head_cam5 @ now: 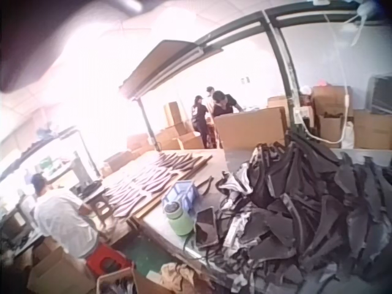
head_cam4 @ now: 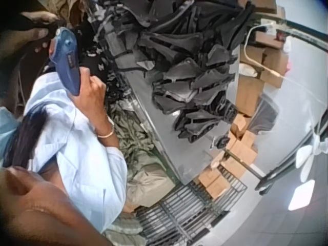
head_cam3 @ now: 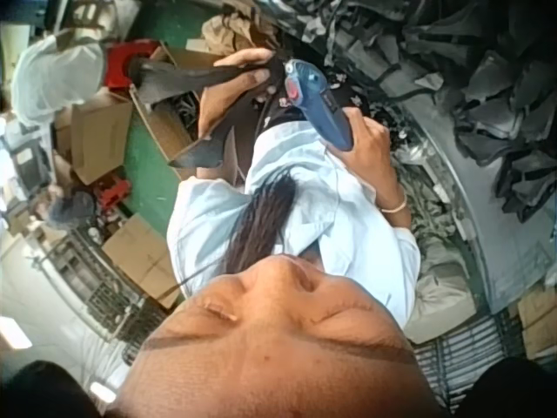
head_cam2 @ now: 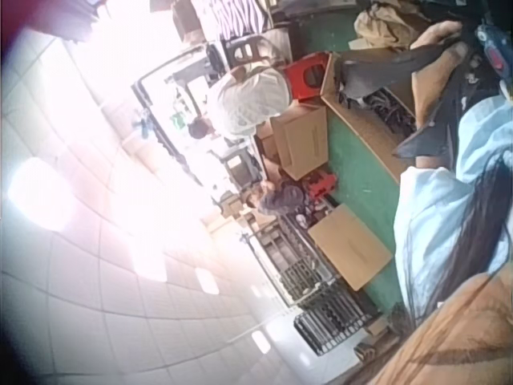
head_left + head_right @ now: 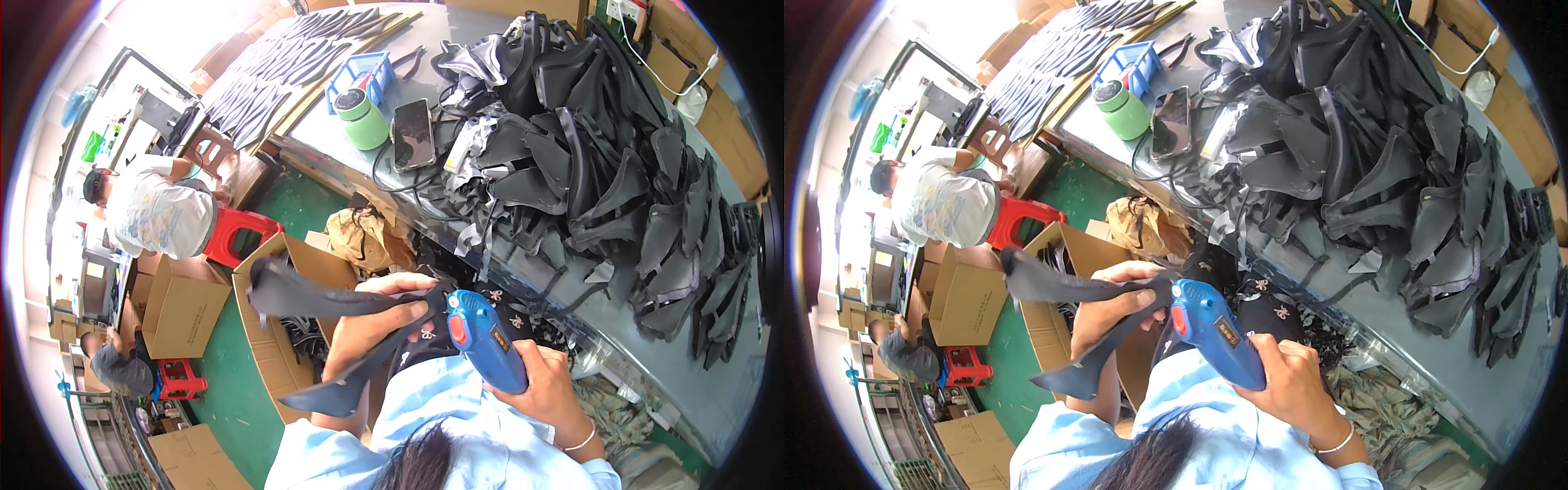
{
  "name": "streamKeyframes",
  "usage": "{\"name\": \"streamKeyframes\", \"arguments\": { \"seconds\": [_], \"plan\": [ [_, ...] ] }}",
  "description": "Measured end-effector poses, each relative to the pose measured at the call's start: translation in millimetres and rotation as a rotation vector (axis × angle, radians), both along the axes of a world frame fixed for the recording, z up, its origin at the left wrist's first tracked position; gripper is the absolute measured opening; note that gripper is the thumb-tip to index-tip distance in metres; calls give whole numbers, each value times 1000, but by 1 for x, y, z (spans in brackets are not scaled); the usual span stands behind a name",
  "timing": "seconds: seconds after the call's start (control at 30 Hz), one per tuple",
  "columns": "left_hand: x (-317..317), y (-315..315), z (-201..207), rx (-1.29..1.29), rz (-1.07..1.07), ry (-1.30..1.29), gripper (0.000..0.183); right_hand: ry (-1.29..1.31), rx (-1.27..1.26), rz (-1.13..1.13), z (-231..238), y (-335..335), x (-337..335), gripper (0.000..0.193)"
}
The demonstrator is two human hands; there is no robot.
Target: The person uses a hot glue gun to apply adhesive to the edges of black flexible parts. They pick up each part from a pile, apply glue to specific seams, and then place the finished item into a cardboard box. The process is repeated continuously throughout the clip.
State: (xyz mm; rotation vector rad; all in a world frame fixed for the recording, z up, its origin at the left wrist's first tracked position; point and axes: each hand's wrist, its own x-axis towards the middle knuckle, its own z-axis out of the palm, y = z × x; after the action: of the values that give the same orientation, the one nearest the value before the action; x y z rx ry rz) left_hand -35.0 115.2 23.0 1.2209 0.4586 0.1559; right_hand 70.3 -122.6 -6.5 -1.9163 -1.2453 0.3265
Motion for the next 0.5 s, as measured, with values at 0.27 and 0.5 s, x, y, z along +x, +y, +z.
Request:
{"name": "streamKeyframes", "arguments": {
  "seconds": [0.27, 0.5],
  "plan": [
    [-1, 19, 22, 135, -119, 242, 35, -66, -62, 44, -7, -7, 1, 42],
    [7, 19, 32, 216, -256, 361, 35, -116, -51, 71, -8, -6, -2, 39]
  ]
}}
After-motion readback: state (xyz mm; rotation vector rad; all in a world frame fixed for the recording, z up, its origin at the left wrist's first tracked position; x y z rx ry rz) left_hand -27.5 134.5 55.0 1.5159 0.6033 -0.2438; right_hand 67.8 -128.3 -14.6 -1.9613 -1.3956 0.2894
